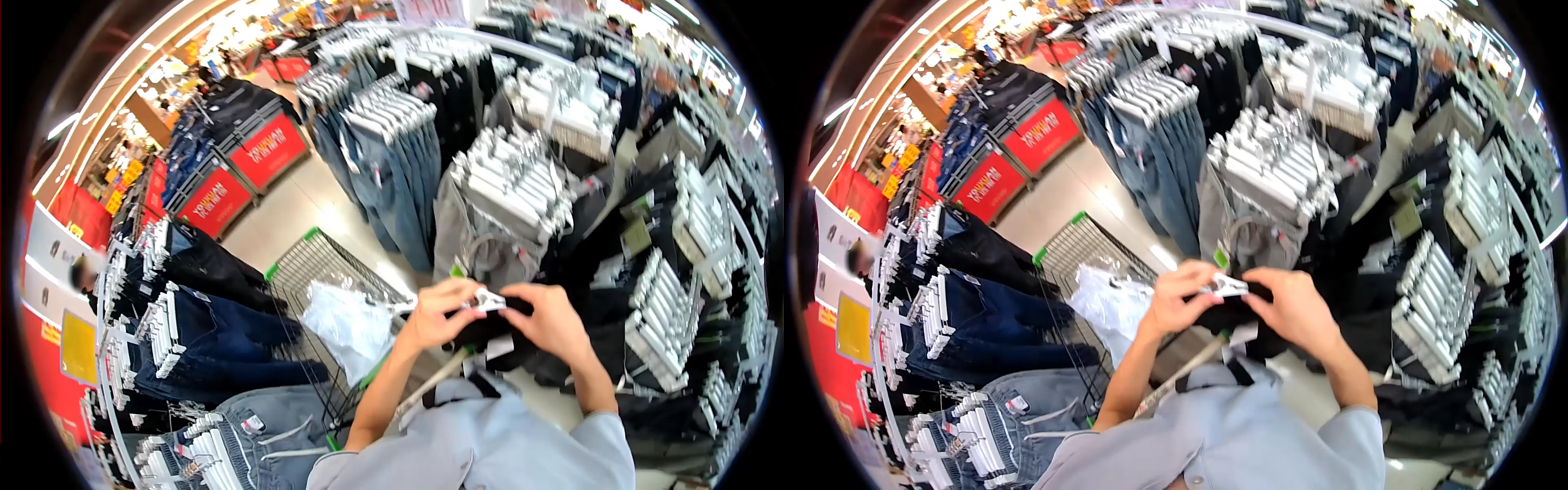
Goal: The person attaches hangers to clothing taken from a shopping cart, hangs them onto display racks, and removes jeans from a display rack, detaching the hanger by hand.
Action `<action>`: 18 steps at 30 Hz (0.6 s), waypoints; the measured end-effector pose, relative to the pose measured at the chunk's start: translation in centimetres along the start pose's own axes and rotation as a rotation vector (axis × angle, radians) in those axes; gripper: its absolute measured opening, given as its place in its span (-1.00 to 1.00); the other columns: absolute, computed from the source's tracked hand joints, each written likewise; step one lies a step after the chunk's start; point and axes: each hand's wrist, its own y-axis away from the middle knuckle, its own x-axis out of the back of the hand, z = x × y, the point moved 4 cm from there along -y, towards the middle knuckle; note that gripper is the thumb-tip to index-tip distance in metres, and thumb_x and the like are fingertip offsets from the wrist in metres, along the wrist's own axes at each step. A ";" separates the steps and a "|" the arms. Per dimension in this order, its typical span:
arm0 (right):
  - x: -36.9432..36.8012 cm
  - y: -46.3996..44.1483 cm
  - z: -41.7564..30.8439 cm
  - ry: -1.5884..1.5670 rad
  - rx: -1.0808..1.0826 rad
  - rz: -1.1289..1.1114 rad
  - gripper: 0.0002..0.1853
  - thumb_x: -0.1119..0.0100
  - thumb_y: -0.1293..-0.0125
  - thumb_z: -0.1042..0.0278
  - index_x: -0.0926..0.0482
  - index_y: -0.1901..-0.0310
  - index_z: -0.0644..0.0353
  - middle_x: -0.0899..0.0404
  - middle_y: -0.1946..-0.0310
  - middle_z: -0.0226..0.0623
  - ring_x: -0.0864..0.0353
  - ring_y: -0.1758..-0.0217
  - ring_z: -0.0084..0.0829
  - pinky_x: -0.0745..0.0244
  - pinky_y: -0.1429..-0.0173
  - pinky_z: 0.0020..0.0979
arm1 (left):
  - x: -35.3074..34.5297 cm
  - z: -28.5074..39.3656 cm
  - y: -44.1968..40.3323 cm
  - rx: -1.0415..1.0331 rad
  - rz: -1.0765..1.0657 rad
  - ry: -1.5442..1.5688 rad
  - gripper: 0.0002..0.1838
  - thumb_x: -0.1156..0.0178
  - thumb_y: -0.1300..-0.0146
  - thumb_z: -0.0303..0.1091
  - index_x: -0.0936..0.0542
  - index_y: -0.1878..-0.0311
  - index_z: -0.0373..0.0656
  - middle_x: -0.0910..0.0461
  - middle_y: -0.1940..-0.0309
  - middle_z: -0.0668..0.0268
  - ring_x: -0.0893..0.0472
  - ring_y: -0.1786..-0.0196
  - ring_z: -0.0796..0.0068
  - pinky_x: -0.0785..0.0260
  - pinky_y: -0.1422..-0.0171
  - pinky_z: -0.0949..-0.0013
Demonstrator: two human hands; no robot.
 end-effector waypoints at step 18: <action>1.3 0.5 0.4 -0.067 -0.076 0.051 -0.82 -0.49 -0.20 0.49 -0.75 0.17 0.30 -0.73 0.30 -0.17 -0.72 0.28 -0.18 -0.56 0.25 -0.34 | 0.8 -0.3 0.3 -0.027 0.137 0.006 -0.64 -0.54 -0.11 -0.58 -0.73 0.01 -0.42 -0.75 0.08 0.08 -0.73 0.16 0.27 -0.56 0.03 0.38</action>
